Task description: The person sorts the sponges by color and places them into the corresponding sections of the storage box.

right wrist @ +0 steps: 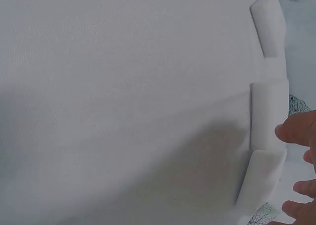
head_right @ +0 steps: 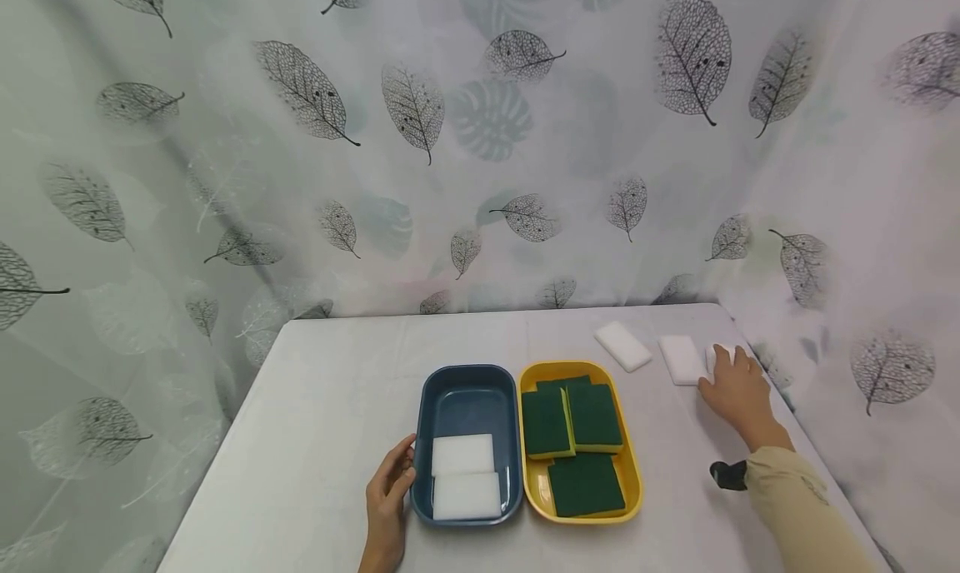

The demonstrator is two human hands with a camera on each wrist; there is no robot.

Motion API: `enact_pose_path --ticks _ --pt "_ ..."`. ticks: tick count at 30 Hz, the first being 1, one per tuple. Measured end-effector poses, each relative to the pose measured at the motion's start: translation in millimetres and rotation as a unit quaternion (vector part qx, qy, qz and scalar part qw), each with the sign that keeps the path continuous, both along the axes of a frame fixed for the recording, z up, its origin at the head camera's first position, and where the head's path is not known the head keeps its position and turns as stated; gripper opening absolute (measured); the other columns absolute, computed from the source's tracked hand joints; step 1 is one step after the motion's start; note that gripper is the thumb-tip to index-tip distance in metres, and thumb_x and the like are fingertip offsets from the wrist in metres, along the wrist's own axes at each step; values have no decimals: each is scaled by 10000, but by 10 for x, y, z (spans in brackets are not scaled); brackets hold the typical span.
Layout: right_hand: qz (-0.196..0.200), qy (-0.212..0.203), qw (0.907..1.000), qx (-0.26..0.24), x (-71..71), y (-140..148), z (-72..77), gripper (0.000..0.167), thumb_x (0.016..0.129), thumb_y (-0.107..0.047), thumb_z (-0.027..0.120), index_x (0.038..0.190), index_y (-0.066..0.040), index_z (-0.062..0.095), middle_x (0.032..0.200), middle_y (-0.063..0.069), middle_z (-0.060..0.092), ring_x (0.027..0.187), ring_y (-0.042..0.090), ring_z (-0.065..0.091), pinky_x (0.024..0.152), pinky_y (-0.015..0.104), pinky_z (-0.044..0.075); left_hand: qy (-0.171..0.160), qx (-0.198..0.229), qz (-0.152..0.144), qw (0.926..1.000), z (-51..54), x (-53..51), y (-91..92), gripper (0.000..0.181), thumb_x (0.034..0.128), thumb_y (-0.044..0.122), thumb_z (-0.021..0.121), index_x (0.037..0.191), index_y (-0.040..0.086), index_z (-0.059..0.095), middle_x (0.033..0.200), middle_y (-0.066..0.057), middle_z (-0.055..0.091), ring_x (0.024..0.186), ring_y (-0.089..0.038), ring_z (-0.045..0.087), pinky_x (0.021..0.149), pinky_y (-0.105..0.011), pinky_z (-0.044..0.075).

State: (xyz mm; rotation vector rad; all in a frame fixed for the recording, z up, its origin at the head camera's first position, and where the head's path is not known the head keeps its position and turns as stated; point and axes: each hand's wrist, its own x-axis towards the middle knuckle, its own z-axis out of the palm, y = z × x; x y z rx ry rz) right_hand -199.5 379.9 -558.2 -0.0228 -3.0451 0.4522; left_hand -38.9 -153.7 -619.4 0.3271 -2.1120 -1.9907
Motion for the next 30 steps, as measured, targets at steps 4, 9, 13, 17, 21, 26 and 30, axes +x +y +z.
enact_pose_path --ticks 4,9,13,17,21,26,30 --pt "-118 -271 9994 -176 21 49 -36 683 914 -142 559 1400 253 285 1386 559 226 1255 766 262 962 847 338 -5 -22 3 10000 9 -2 -3 420 966 153 608 1376 226 663 1192 -32 655 1109 -166 587 969 -151 473" --pt "-150 -547 9977 -365 47 60 -37 677 936 -144 533 1400 263 256 1394 568 182 1240 792 237 953 839 340 -18 -22 -1 10000 24 -2 -1 414 967 170 609 1371 241 664 1202 -24 657 1112 -157 589 975 -151 475" --pt "-107 -543 9975 -450 82 62 -26 650 948 -132 530 1376 284 272 1362 570 208 1191 798 277 917 824 363 -25 -16 -2 10000 24 3 4 409 966 176 611 1363 255 667 1200 -19 658 1110 -154 592 974 -154 477" --pt "-125 -509 9972 -525 80 81 -49 638 960 -137 541 1372 277 285 1354 565 223 1168 793 300 908 815 368 -61 -44 16 10000 16 6 8 402 969 183 610 1357 269 669 1188 -11 656 1103 -155 591 967 -161 481" --pt "-193 -468 9971 -575 64 98 -90 622 960 -135 541 1370 268 303 1360 564 225 1162 783 306 918 812 363 -121 -52 45 9999 15 9 10 400 967 195 607 1353 279 671 1179 -7 652 1097 -157 590 963 -165 482" --pt "-319 -390 9971 -573 52 104 -138 601 947 -114 526 1360 272 321 1366 570 224 1151 784 316 923 811 365 -108 -49 33 9999 23 10 12 404 963 190 608 1352 277 671 1180 -16 658 1097 -161 591 961 -172 481" --pt "-356 -373 9972 -544 34 123 -171 604 941 -112 530 1359 274 328 1365 569 231 1153 775 321 944 808 362 -101 -37 30 9999 33 13 10 400 963 192 606 1348 277 673 1176 -20 657 1096 -164 593 960 -174 484"
